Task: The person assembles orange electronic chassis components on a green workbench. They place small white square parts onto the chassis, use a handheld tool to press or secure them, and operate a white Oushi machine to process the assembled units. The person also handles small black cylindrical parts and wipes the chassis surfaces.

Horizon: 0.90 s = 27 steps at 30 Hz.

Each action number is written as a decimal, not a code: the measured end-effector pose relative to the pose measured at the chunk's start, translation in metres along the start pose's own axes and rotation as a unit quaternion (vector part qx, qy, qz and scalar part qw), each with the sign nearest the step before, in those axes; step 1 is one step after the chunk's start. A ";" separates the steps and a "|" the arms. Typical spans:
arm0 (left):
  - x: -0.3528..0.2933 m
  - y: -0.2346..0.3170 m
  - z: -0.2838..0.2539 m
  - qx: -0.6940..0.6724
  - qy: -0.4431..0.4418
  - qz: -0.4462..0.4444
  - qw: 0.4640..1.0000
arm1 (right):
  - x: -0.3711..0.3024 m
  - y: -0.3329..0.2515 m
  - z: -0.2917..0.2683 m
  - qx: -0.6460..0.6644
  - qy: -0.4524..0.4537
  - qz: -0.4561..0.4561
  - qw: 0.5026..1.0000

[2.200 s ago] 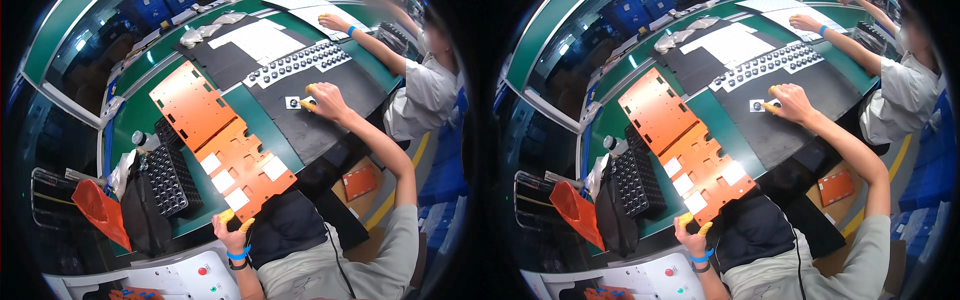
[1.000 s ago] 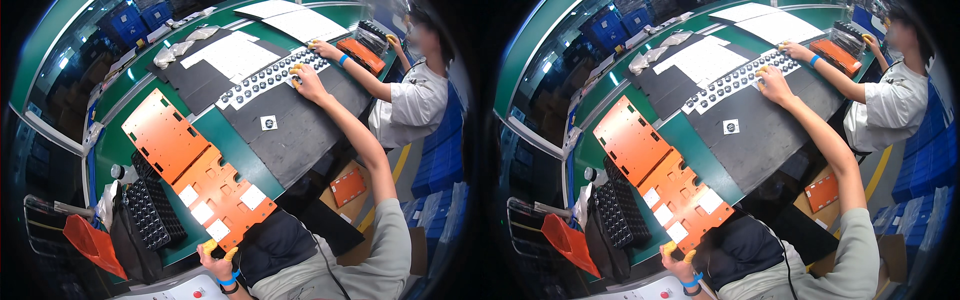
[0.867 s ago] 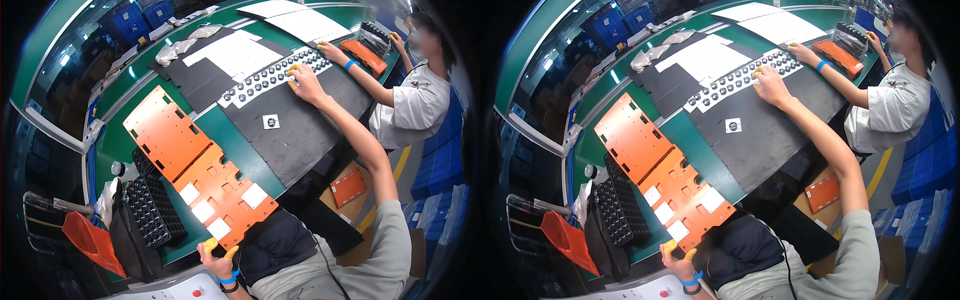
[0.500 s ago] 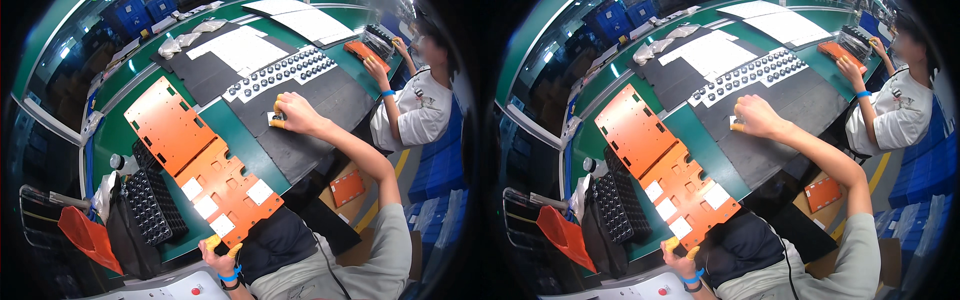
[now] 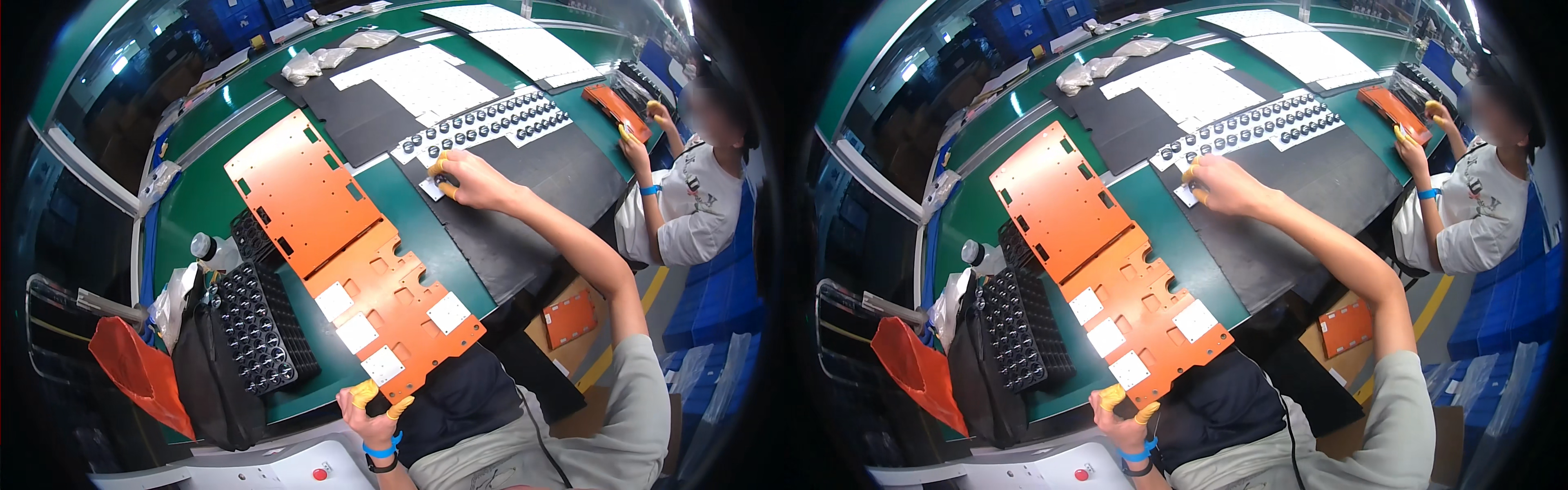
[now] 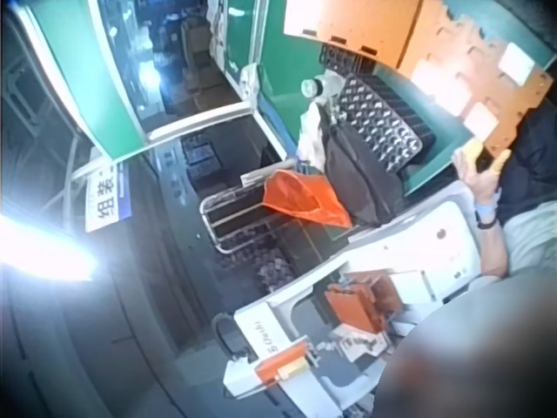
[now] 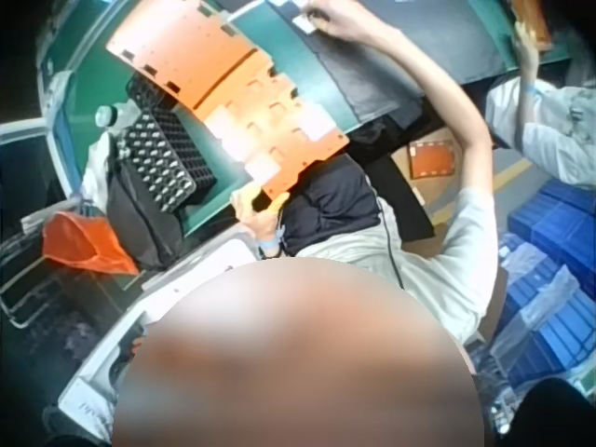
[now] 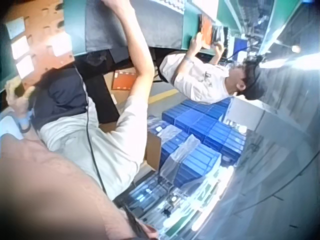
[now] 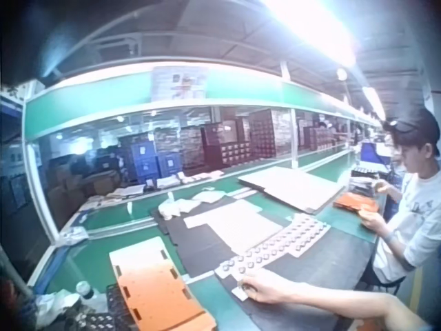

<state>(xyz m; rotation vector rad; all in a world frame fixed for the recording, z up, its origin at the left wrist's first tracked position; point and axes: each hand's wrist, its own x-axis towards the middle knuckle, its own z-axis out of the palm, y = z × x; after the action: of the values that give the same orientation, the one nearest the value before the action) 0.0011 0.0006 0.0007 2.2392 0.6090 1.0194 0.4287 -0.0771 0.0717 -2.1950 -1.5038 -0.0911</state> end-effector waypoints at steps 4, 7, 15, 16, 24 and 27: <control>-0.001 -0.001 -0.002 0.002 -0.007 -0.008 1.000 | 0.024 0.004 0.011 -0.068 0.132 -0.099 0.984; -0.002 -0.001 -0.003 0.007 -0.015 -0.016 1.000 | 0.036 0.004 0.015 -0.090 0.116 -0.106 0.983; -0.002 -0.003 -0.002 0.002 -0.010 -0.010 1.000 | 0.043 0.012 0.025 -0.140 0.112 -0.087 0.980; -0.002 -0.003 -0.001 0.001 -0.011 -0.011 1.000 | 0.043 0.013 0.026 -0.141 0.116 -0.086 0.979; -0.002 -0.003 -0.001 0.001 -0.010 -0.010 1.000 | 0.049 0.016 0.029 -0.177 0.112 -0.078 0.975; -0.003 -0.003 -0.002 0.001 -0.015 -0.016 1.000 | 0.050 0.011 0.026 -0.143 0.131 -0.083 0.977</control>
<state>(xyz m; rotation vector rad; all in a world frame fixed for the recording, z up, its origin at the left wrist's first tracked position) -0.0031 0.0018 -0.0022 2.2348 0.6299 0.9695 0.4526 -0.0259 0.0606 -2.1590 -1.5961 -0.6645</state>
